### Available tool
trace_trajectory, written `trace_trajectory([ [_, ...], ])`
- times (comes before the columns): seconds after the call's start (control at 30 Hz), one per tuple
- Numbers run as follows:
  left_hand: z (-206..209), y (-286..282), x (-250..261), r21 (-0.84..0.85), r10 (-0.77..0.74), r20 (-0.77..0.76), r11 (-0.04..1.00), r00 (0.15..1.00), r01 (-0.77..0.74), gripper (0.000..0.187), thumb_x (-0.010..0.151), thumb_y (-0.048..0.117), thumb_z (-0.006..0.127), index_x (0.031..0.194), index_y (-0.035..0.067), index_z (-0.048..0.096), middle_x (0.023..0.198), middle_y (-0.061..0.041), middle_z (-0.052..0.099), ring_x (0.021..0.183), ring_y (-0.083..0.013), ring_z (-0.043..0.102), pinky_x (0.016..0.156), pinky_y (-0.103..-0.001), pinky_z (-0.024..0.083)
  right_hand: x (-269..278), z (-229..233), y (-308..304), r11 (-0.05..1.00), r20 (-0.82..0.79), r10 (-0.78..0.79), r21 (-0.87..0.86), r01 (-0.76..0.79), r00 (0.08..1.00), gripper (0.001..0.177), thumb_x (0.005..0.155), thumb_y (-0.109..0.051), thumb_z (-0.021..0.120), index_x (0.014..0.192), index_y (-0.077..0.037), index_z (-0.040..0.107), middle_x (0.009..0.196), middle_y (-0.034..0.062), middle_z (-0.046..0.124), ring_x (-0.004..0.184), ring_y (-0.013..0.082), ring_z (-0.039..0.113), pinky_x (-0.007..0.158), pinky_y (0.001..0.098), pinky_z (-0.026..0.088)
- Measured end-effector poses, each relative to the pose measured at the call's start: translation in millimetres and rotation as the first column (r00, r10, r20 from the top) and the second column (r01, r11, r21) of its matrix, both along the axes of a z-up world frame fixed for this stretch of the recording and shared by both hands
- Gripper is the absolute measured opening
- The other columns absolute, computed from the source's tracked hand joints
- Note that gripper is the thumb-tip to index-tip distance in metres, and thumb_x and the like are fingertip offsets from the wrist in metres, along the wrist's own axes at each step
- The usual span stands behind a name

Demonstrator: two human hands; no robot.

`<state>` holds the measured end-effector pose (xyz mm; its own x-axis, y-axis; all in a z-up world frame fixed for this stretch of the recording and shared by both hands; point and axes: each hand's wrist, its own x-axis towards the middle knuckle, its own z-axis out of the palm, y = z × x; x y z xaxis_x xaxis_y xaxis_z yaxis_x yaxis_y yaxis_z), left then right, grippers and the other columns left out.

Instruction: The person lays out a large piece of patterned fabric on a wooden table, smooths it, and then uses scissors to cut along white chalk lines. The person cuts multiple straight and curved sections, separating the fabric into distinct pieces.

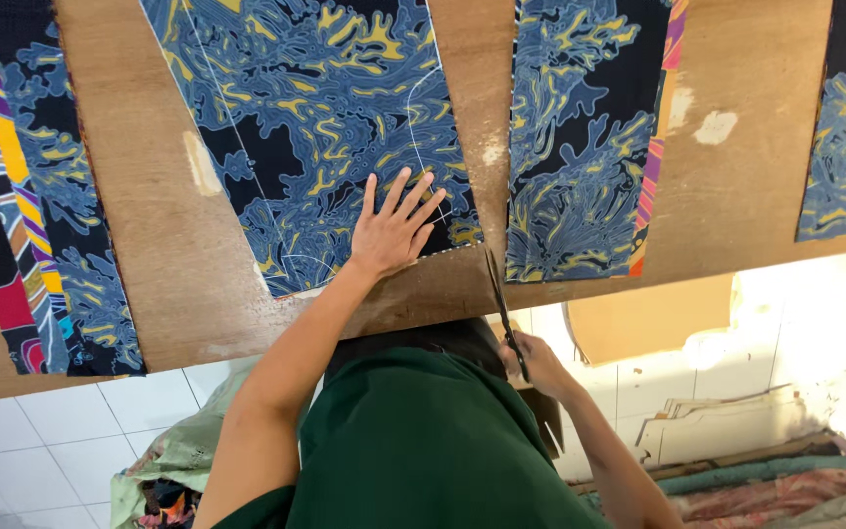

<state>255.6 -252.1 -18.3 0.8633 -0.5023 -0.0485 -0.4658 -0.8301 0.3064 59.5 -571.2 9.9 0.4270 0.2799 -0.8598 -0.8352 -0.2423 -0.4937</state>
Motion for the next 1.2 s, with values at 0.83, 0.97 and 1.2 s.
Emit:
trace_trajectory([
  [0.83,0,1,-2,0.022,0.006,-0.09,1.0,0.996,-0.004,0.063,0.106,0.041,0.046,0.163,0.017,0.037,0.17,0.001,0.03,0.158,-0.0247,0.021,0.126,-0.061,0.006,64,14,50,0.998,-0.039,-0.049,0.041,0.051,0.998,0.043,0.089,-0.036,0.078,0.069,-0.005,0.057,0.051,0.0008,0.051,0.042,0.01,0.048,0.042,0.0274,0.038],
  [0.97,3,3,6,-0.005,0.004,-0.062,1.0,0.998,-0.004,0.064,0.106,0.041,0.048,0.164,0.016,0.037,0.171,0.0,0.029,0.159,-0.0248,0.02,0.126,-0.062,0.006,62,14,46,1.0,-0.018,-0.01,-0.007,0.009,1.0,0.041,0.089,-0.035,0.078,0.069,-0.004,0.061,0.05,0.0016,0.054,0.042,0.0095,0.052,0.042,0.0269,0.041],
  [1.2,-2,29,59,0.081,0.221,-0.017,0.972,0.975,-0.219,0.064,0.11,0.04,0.049,0.165,0.011,0.036,0.172,-0.004,0.028,0.16,-0.028,0.019,0.126,-0.064,0.005,87,-7,61,0.997,-0.007,0.045,-0.069,-0.046,0.999,0.043,0.085,-0.049,0.076,0.079,-0.009,0.062,0.058,-0.0027,0.055,0.052,0.0068,0.053,0.051,0.0246,0.044],
])
